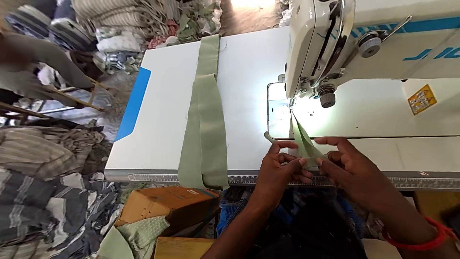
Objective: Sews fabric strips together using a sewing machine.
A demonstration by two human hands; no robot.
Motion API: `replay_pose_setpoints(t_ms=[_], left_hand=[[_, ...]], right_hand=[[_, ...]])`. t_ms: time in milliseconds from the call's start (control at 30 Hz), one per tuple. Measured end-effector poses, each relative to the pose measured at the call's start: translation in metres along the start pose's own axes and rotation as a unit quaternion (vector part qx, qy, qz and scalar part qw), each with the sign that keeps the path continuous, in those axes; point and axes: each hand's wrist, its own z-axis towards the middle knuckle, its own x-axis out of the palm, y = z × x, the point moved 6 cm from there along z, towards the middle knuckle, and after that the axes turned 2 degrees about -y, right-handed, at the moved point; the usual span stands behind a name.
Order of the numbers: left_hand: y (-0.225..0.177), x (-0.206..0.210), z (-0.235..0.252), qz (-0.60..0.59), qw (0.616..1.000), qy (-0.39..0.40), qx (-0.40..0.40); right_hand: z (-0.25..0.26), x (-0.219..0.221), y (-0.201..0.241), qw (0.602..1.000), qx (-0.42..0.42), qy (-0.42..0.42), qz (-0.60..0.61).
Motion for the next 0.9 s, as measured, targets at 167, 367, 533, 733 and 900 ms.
replay_pose_setpoints(t_ms=[167,367,533,733,900], left_hand=[[0.003,0.004,0.002,-0.014,0.999,-0.013,-0.049],[0.001,0.004,-0.008,0.082,0.996,-0.019,0.000],[0.003,0.009,-0.012,0.150,0.988,-0.033,0.026],[-0.009,0.003,-0.014,0.194,0.980,-0.044,0.018],[-0.014,-0.002,-0.014,0.189,0.981,-0.038,0.010]], right_hand=[[-0.013,0.006,0.013,0.978,-0.130,-0.117,-0.114],[-0.020,0.022,0.015,0.955,-0.184,-0.160,-0.170],[-0.019,0.020,0.014,0.974,-0.033,-0.139,-0.177],[-0.028,0.032,0.029,0.938,-0.210,-0.191,-0.201],[-0.029,0.033,0.022,0.940,-0.241,-0.174,-0.166]])
